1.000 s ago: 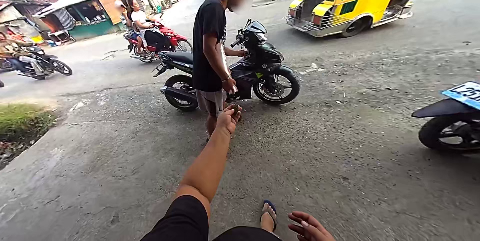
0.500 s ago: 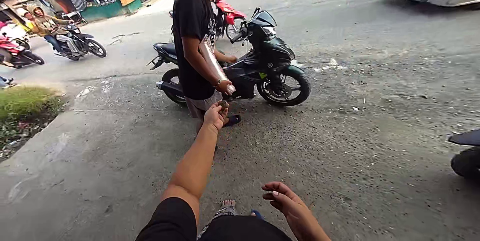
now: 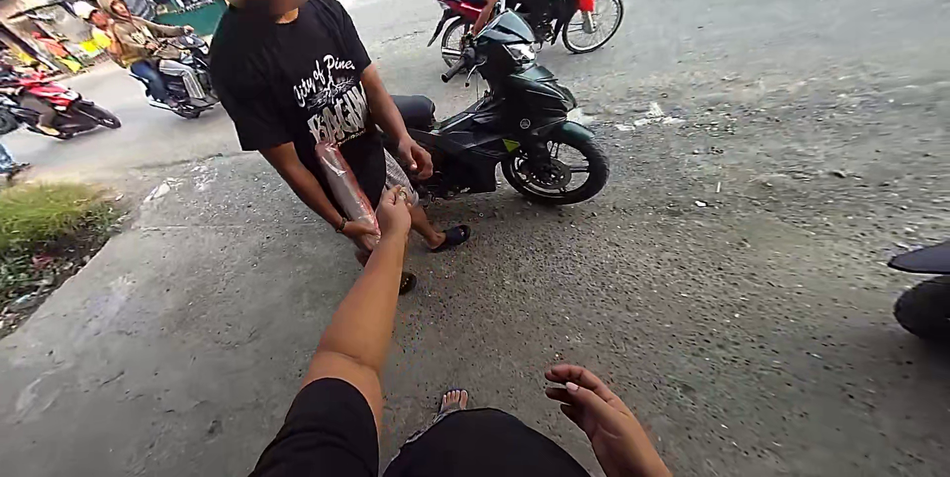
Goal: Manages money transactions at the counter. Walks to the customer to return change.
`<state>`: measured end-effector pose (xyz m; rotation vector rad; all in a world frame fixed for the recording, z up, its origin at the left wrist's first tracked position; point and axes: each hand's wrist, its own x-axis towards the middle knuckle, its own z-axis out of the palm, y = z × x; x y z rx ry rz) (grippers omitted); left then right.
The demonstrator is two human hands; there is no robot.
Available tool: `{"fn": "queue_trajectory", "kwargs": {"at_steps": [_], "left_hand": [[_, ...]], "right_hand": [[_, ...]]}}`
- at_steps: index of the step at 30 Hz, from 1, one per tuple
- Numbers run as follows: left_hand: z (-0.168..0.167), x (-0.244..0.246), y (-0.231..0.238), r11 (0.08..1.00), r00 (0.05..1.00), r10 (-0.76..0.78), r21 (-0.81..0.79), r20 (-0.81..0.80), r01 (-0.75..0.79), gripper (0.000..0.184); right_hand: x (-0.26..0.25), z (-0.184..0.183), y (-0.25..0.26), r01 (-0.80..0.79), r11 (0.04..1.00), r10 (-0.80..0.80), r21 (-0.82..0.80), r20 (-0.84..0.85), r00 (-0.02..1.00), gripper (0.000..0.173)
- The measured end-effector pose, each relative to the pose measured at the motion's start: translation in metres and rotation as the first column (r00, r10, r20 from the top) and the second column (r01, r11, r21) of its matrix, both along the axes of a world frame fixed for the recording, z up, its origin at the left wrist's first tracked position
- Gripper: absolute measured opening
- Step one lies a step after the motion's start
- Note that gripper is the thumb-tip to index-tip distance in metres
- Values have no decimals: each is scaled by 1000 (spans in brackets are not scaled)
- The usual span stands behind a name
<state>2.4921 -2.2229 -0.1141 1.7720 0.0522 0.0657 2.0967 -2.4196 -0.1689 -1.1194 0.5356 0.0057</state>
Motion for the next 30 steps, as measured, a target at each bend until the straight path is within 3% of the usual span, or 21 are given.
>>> {"fn": "queue_trajectory", "kwargs": {"at_steps": [2, 5, 12, 18, 23, 26, 30], "left_hand": [[10, 4, 4, 890, 982, -51, 455, 182, -37, 39], [21, 8, 5, 722, 969, -87, 685, 233, -100, 39], [38, 34, 20, 610, 998, 22, 790, 61, -62, 48], [39, 74, 52, 749, 997, -66, 662, 39, 24, 61], [23, 49, 73, 819, 957, -55, 561, 285, -120, 49], [-13, 3, 92, 825, 941, -45, 544, 335, -154, 41], [-65, -79, 145, 828, 985, -105, 560, 138, 10, 37]], "right_hand": [[2, 2, -2, 9, 1000, -9, 1, -7, 1000, 26], [5, 8, -2, 20, 1000, -20, -7, 3, 1000, 26], [4, 15, 7, -29, 999, 29, -21, -15, 999, 26], [12, 17, 20, -141, 988, 135, -58, -97, 986, 25], [69, 14, 73, -334, 919, 337, -210, -23, 941, 13], [110, -1, 129, -633, 735, 647, -244, -30, 762, 8], [101, -9, 195, -866, 394, 883, -308, -133, 449, 11]]}}
